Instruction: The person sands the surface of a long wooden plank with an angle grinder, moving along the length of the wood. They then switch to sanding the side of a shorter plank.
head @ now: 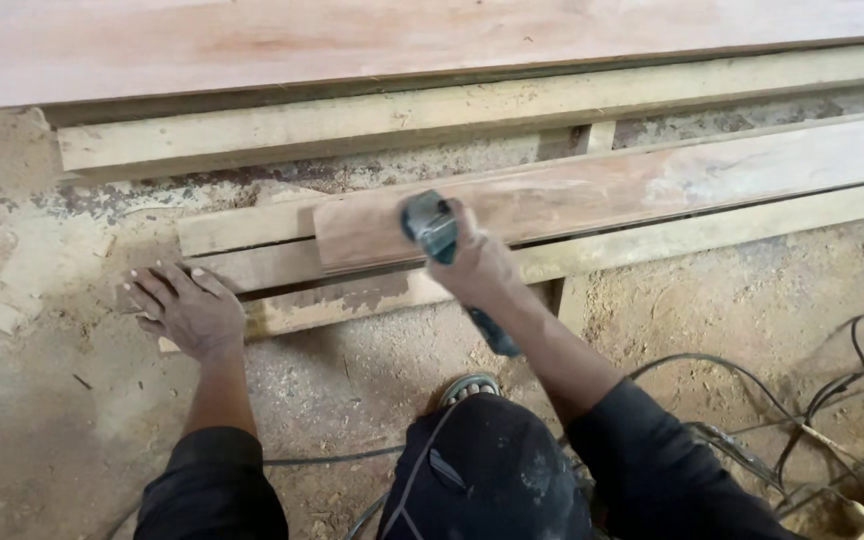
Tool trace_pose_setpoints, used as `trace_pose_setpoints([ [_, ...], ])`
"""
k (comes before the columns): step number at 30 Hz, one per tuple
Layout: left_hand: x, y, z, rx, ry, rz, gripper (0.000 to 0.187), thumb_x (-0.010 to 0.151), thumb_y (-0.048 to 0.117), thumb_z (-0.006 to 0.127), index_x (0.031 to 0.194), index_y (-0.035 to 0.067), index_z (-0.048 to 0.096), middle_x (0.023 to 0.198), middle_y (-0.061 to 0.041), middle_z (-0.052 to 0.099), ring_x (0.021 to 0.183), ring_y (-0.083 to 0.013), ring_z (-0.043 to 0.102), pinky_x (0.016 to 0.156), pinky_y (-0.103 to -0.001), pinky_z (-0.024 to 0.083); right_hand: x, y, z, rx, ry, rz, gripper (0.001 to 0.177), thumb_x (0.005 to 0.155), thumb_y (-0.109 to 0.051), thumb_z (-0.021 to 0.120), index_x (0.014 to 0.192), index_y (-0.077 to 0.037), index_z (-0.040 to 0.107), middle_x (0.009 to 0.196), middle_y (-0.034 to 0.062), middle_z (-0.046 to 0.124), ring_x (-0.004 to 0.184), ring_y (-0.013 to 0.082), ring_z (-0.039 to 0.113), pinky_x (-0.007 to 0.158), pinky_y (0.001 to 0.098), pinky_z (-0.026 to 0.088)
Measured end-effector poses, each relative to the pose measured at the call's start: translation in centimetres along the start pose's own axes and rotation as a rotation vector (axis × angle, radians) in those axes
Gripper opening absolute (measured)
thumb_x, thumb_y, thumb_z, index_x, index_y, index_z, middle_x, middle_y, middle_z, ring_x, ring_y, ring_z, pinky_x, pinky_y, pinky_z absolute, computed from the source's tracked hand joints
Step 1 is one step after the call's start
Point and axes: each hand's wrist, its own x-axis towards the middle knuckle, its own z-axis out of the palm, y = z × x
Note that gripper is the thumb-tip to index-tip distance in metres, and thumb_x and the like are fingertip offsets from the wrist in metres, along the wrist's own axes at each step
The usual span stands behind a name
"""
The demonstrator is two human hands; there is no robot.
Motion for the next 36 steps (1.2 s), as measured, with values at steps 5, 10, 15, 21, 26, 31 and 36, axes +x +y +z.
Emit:
trace_pose_setpoints([
  [5,0.1,-0.7,0.3,-0.064,0.028,0.098,0.064,0.121,0.033,0.040,0.168,-0.010,0.053,0.175,-0.036,0.033,0.162,-0.0517,0.021,0.117,-0.085,0.026,1.0,-1.2,0.1,0.209,0.032,-0.327,0.075,0.100,-0.009,0.066,0.167,-0.002,0.032,0.099,0.0205,0.082,0.050,0.0178,0.071,0.036,0.0245,0.056],
  [10,0.5,-0.2,-0.1,-0.042,-0.094,0.003,0.067,0.122,0.036,0.038,0.172,-0.006,0.051,0.180,-0.031,0.026,0.165,-0.0466,0.015,0.123,-0.079,0.021,0.4,-0.4,-6.1,0.225,-0.078,-0.001,0.082,0.108,-0.019,0.070,0.174,-0.014,0.021,0.112,0.0202,0.079,0.067,0.0236,0.075,0.045,0.0266,0.063],
  [15,0.5,-0.3,-0.3,-0.034,-0.088,0.014,0.067,0.123,0.037,0.032,0.173,-0.005,0.052,0.180,-0.030,0.026,0.165,-0.0445,0.015,0.122,-0.080,0.022,0.8,5.4,-9.7,0.253,-0.008,0.137,0.085,0.106,-0.018,0.071,0.174,-0.021,0.022,0.123,0.0229,0.077,0.080,0.0270,0.077,0.056,0.0302,0.068],
  [21,0.6,-0.2,-0.2,-0.047,-0.137,-0.007,0.076,0.123,0.042,0.024,0.176,-0.008,0.044,0.181,-0.030,0.023,0.165,-0.0474,0.015,0.124,-0.078,0.017,1.1,12.8,-14.2,0.340,0.079,0.338,0.082,0.102,-0.004,0.061,0.172,-0.020,0.022,0.117,0.0145,0.069,0.082,0.0237,0.070,0.062,0.0317,0.063],
  [26,0.5,-1.0,0.9,0.000,-0.035,0.057,0.074,0.125,0.041,0.029,0.171,-0.012,0.055,0.178,-0.034,0.030,0.161,-0.0524,0.022,0.117,-0.083,0.025,3.5,21.2,-11.3,0.454,0.178,0.179,0.078,0.106,0.005,0.063,0.162,-0.009,0.011,0.129,0.0180,0.066,0.086,0.0154,0.070,0.056,0.0208,0.059],
  [31,0.8,-0.4,-0.8,0.080,-0.198,0.022,0.073,0.123,0.038,0.028,0.176,-0.009,0.042,0.180,-0.032,0.025,0.163,-0.0497,0.018,0.122,-0.079,0.023,-0.1,14.5,-7.1,0.433,0.213,-0.095,0.074,0.095,-0.003,0.075,0.158,-0.014,0.038,0.126,0.0176,0.074,0.088,0.0258,0.077,0.062,0.0344,0.067],
  [36,1.2,-0.6,0.1,-0.013,-0.140,0.077,0.071,0.121,0.030,0.034,0.171,-0.017,0.049,0.176,-0.039,0.032,0.160,-0.0508,0.015,0.113,-0.084,0.022,-0.6,9.8,-6.4,0.305,0.129,-0.118,0.090,0.090,-0.004,0.076,0.170,-0.011,0.034,0.121,0.0184,0.083,0.094,0.0309,0.085,0.067,0.0342,0.073],
])
